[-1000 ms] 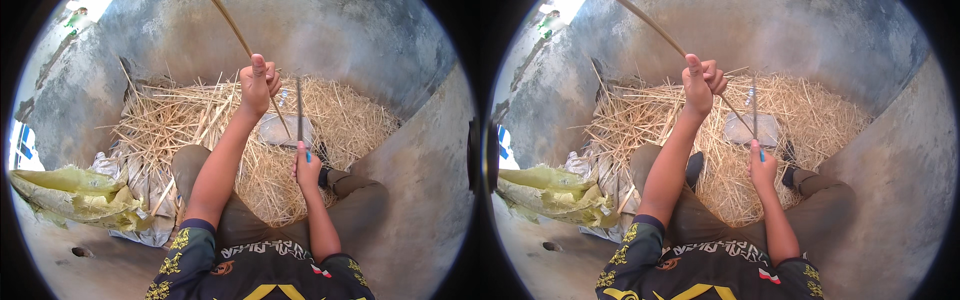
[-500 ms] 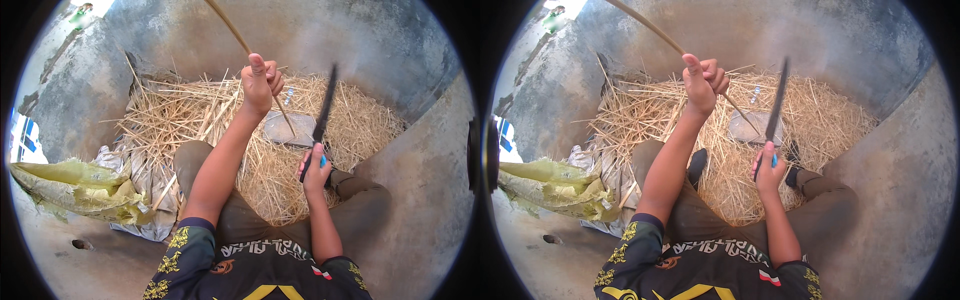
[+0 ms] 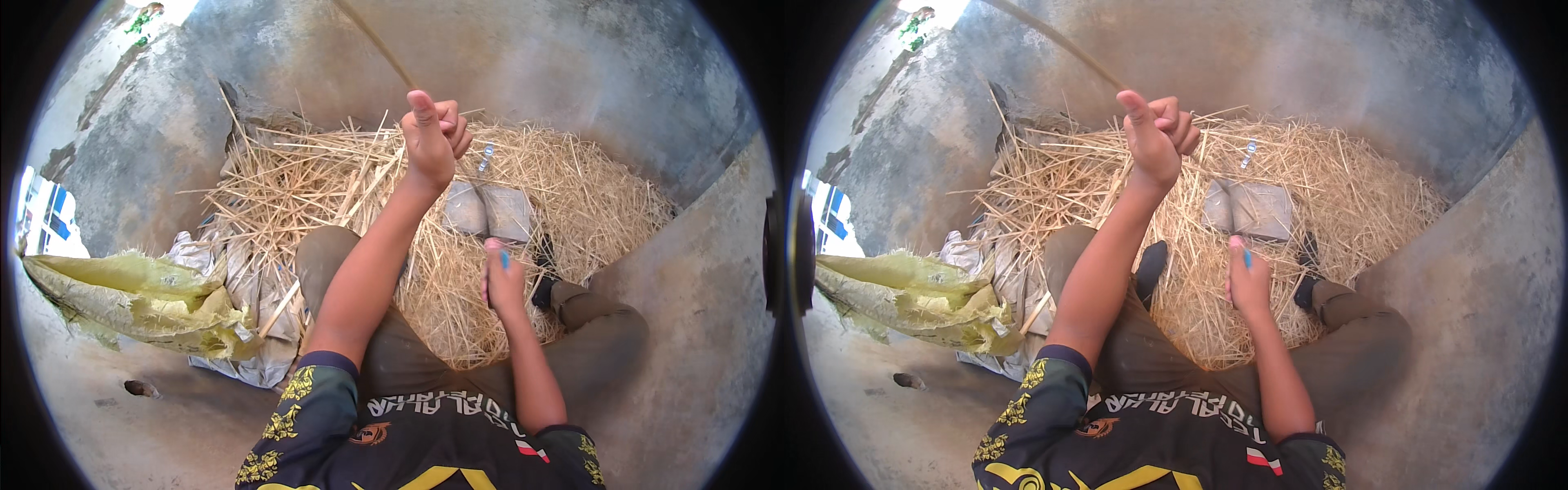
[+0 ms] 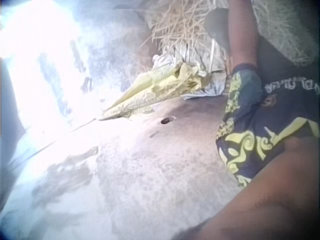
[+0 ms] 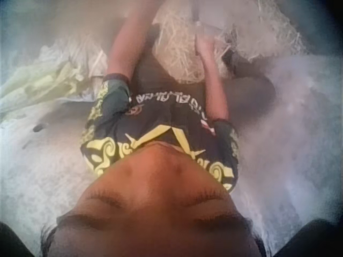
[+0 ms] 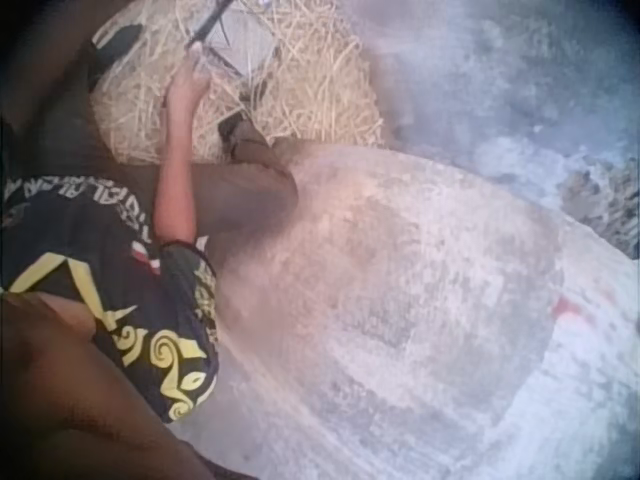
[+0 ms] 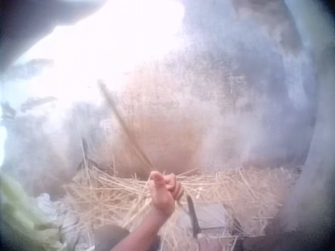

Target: The person sits on the floor and uses a knife to split long bamboo sticks into thin strips. They hold the bamboo vertically and strike it with the knife to separate the fibers, then gather the resulting strips into a pile.

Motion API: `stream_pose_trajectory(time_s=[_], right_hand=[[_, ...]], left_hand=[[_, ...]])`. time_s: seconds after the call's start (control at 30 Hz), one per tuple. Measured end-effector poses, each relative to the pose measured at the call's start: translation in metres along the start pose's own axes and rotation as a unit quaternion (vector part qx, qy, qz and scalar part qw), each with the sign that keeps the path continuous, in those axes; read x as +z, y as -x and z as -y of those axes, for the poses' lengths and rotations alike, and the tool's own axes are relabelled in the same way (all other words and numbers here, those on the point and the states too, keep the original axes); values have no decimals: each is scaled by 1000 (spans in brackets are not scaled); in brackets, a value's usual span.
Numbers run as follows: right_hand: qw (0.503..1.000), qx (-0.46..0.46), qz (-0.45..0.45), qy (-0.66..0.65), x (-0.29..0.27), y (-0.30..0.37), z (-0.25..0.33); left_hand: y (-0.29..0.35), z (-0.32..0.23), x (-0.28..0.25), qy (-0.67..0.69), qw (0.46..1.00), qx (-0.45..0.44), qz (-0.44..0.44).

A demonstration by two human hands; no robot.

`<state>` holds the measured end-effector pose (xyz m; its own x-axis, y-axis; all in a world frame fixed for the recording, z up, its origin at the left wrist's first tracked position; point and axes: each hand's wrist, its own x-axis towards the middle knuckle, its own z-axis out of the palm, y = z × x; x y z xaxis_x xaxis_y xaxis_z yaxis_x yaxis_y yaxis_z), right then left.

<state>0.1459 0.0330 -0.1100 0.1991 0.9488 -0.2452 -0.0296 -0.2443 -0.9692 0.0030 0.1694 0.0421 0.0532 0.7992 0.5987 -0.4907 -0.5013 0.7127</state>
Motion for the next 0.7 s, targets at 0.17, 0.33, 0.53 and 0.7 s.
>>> stream_pose_trajectory(time_s=[0.17,0.33,0.53,0.7], right_hand=[[996,-29,-82,0,-9,5,15],[976,-198,-93,8,-3,-7,-15],[991,-83,-60,83,-8,23,38],[958,-264,-103,-34,4,3,-21]], left_hand=[[3,-1,-1,-5,1000,3,-2],[0,2,6,-18,999,25,13],[4,2,2,5,999,31,-32],[2,5,4,2,999,32,-37]])
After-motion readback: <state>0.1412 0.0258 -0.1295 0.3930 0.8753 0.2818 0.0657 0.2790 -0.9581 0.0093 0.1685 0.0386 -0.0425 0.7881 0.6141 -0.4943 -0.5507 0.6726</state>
